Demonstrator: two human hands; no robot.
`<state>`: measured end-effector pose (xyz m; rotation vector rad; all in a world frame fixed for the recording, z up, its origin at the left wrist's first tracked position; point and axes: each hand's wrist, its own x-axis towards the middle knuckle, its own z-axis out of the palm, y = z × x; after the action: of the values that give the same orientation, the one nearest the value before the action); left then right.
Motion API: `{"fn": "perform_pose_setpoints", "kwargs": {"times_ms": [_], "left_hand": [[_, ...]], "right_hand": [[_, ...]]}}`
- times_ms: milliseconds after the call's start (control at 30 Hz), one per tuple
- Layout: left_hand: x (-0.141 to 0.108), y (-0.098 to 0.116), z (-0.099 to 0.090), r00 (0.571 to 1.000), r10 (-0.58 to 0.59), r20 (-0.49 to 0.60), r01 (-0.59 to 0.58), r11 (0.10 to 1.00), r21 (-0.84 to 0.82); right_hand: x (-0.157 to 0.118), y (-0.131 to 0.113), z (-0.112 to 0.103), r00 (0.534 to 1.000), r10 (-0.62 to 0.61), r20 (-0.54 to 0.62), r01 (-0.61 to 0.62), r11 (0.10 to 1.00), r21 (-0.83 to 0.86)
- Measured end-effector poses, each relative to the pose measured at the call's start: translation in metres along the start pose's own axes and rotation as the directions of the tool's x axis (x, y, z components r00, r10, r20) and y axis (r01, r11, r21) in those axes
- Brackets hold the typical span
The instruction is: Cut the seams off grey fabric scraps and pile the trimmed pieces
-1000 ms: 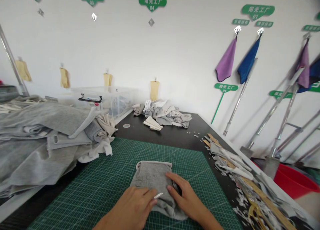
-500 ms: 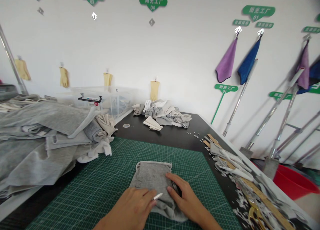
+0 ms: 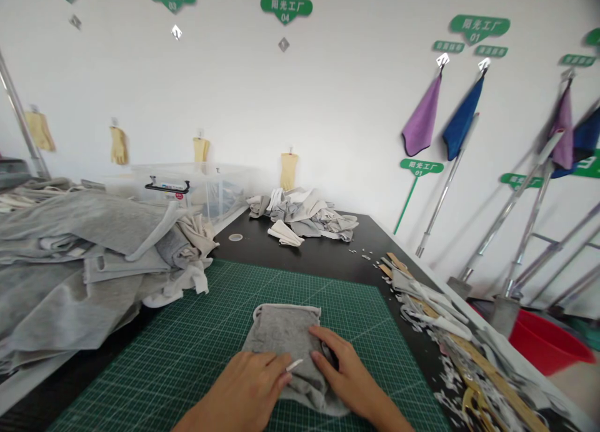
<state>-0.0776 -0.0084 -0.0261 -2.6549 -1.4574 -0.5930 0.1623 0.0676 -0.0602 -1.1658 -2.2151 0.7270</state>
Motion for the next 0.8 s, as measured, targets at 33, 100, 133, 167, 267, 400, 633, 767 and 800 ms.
{"fn": "perform_pose_setpoints", "kwargs": {"times_ms": [33,100,133,167,267,400,633,767,800], "left_hand": [[-0.0006,-0.0002,0.0006,1.000,0.000,-0.010,0.000,1.000,0.002],[-0.0014,-0.0005,0.0010,1.000,-0.001,-0.018,0.001,1.000,0.010],[-0.0015,-0.0004,0.0007,1.000,0.000,-0.014,0.000,1.000,0.015],[-0.0014,-0.0003,0.0001,1.000,0.002,-0.008,-0.002,1.000,0.021],[0.0000,0.0002,-0.0021,1.000,0.011,0.008,-0.011,0.999,0.031],[0.0007,-0.0007,-0.0021,0.999,0.006,-0.037,-0.005,1.000,0.010],[0.0001,-0.0001,-0.0043,0.999,-0.025,0.031,0.025,1.000,0.007],[0.0009,0.0020,-0.0080,0.998,-0.032,0.060,0.033,0.999,-0.025],[0.0005,0.0019,-0.0078,0.998,-0.034,0.049,0.036,0.999,-0.033]], "right_hand": [[-0.0003,-0.0001,-0.0001,1.000,-0.002,-0.001,0.002,1.000,0.002],[-0.0006,0.0000,-0.0002,1.000,-0.006,-0.005,0.006,1.000,0.004],[-0.0006,0.0001,-0.0002,1.000,-0.007,-0.005,0.007,1.000,0.005],[-0.0005,0.0002,-0.0002,1.000,-0.007,-0.005,0.008,1.000,0.005],[0.0004,0.0003,-0.0003,1.000,-0.007,-0.003,0.007,1.000,0.007],[0.0006,-0.0002,-0.0002,1.000,-0.004,-0.005,0.004,1.000,0.007],[0.0002,-0.0019,-0.0008,1.000,0.007,-0.004,-0.006,1.000,0.008],[0.0008,-0.0039,-0.0021,1.000,0.007,0.003,-0.007,1.000,0.009],[0.0007,-0.0040,-0.0021,1.000,0.005,0.005,-0.005,1.000,0.008]]}}
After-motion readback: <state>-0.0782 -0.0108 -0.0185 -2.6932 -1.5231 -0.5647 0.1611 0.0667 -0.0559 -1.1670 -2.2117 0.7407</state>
